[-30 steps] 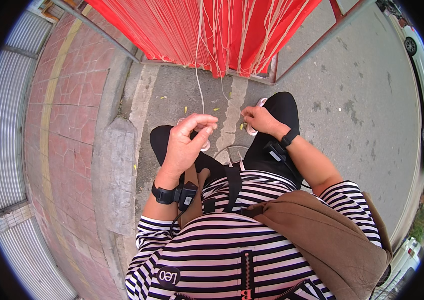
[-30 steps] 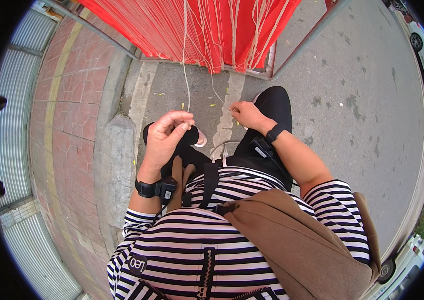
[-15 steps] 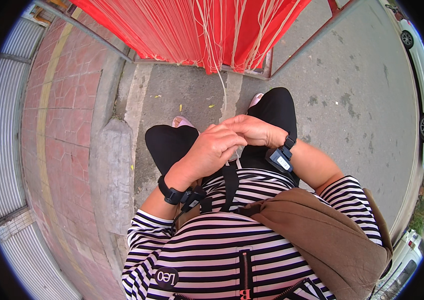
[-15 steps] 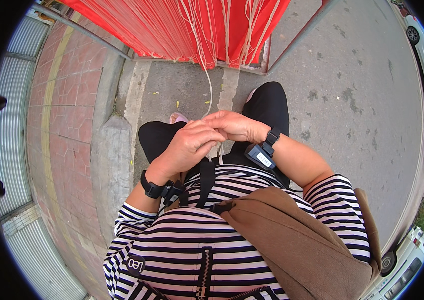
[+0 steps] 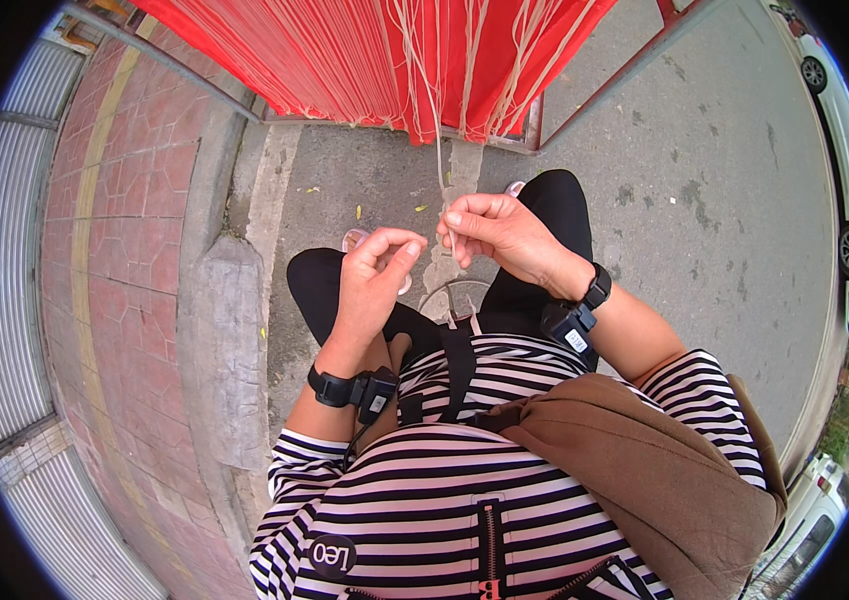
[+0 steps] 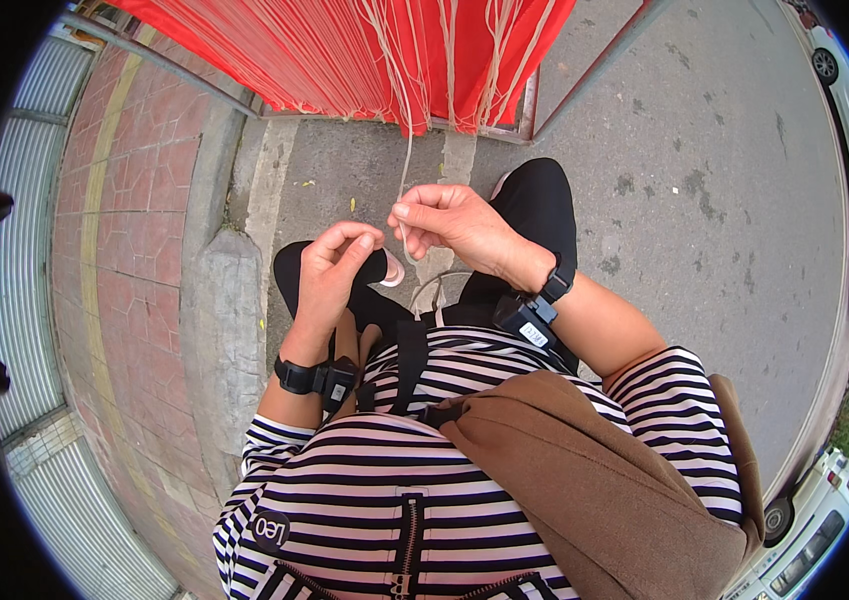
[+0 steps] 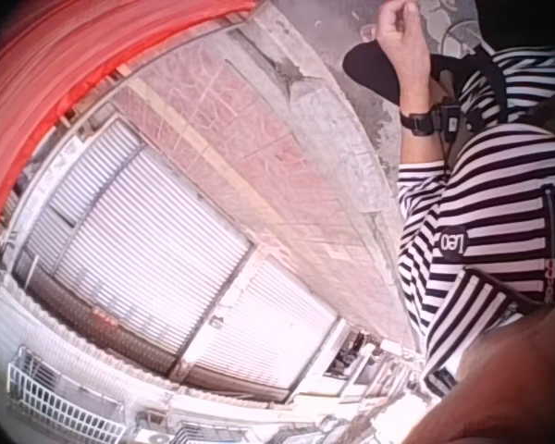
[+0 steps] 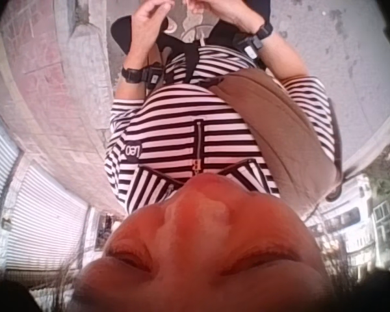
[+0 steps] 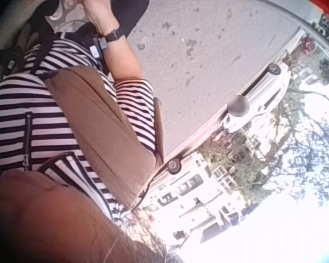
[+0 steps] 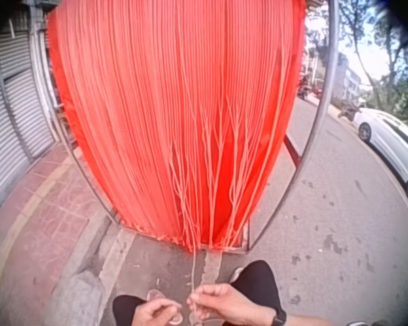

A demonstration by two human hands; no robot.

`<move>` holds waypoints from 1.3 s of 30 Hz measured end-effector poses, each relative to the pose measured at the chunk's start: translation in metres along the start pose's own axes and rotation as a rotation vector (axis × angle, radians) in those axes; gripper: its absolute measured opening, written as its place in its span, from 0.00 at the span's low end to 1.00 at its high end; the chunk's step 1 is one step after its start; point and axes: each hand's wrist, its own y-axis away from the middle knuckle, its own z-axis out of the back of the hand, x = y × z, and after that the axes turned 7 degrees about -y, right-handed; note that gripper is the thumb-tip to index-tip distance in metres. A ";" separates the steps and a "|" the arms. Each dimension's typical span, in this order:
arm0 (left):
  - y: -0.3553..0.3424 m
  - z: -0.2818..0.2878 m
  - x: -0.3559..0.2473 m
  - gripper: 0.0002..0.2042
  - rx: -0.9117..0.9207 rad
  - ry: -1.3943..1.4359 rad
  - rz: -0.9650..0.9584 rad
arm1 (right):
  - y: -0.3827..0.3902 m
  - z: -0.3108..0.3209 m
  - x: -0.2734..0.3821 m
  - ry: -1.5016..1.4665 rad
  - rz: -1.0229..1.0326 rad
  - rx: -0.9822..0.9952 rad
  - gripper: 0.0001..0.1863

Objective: The person sits on a sidewalk and repeatedly unties and reties small white cords attached to a red net. They separate strands, pull them through loops, and tighten knots by hand. The net remains draped over a nearby structure throughout the clip.

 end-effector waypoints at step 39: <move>-0.002 -0.004 0.016 0.06 -0.001 0.357 0.040 | 0.002 -0.012 -0.024 0.161 0.221 -0.030 0.04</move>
